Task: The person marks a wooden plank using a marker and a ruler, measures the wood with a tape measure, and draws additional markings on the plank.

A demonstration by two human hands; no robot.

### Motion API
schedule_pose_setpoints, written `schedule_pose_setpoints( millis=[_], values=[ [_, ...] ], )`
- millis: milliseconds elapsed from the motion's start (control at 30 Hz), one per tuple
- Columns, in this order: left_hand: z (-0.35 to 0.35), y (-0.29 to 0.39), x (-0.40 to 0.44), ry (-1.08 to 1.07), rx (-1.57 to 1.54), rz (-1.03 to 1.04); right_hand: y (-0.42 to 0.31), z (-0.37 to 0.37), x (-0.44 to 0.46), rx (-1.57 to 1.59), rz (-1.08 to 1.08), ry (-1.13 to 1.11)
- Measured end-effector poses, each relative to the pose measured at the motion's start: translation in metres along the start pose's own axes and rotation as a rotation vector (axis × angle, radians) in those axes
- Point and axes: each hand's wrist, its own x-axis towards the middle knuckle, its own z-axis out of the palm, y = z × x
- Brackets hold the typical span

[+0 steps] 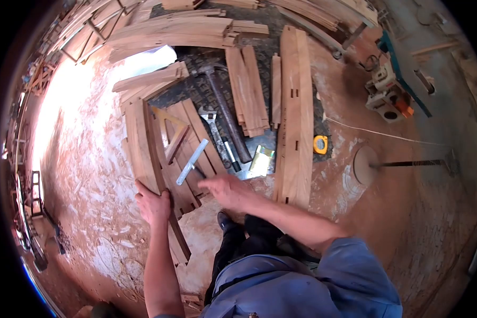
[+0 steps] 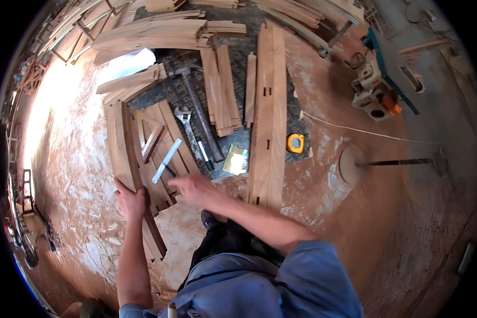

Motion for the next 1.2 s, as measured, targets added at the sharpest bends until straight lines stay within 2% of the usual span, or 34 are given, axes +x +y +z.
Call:
schedule_pose_setpoints(
  millis=[100, 200, 300, 433, 533, 633, 700, 833, 967, 1133, 1200],
  values=[
    [0.005, -0.001, 0.001, 0.032, 0.006, 0.025, 0.000, 0.024, -0.044, 0.200, 0.091, 0.011],
    [0.004, -0.003, 0.000, 0.034, 0.014, 0.037, -0.020, 0.014, -0.072, 0.364, 0.289, -0.157],
    [-0.002, 0.003, -0.005, 0.017, -0.001, 0.014, -0.019, 0.007, -0.094, 0.351, 0.233, -0.089],
    [-0.005, 0.005, -0.007, 0.014, -0.006, 0.010, -0.014, -0.022, -0.113, 0.208, 0.321, 0.088],
    [0.001, 0.001, -0.005, 0.033, 0.004, 0.021, -0.021, -0.055, -0.128, 0.528, 0.435, 0.312],
    [0.000, 0.002, -0.005, 0.018, 0.005, 0.008, -0.001, -0.074, -0.145, 0.612, 0.496, 0.597],
    [0.000, 0.002, -0.006, 0.008, 0.001, 0.006, 0.023, -0.083, -0.152, 0.834, 0.438, 0.819],
    [-0.001, 0.003, -0.008, 0.005, -0.013, 0.002, 0.048, -0.103, -0.170, 0.629, 0.397, 0.987],
    [0.006, -0.001, -0.002, 0.018, -0.006, 0.015, 0.072, -0.106, -0.178, 0.590, 0.386, 1.097],
    [0.004, 0.003, -0.002, 0.019, 0.009, 0.020, 0.063, -0.111, -0.179, 0.606, 0.447, 1.079],
    [0.001, 0.004, -0.001, 0.007, 0.023, -0.024, 0.066, -0.113, -0.182, 0.488, 0.468, 1.009]
  ],
)
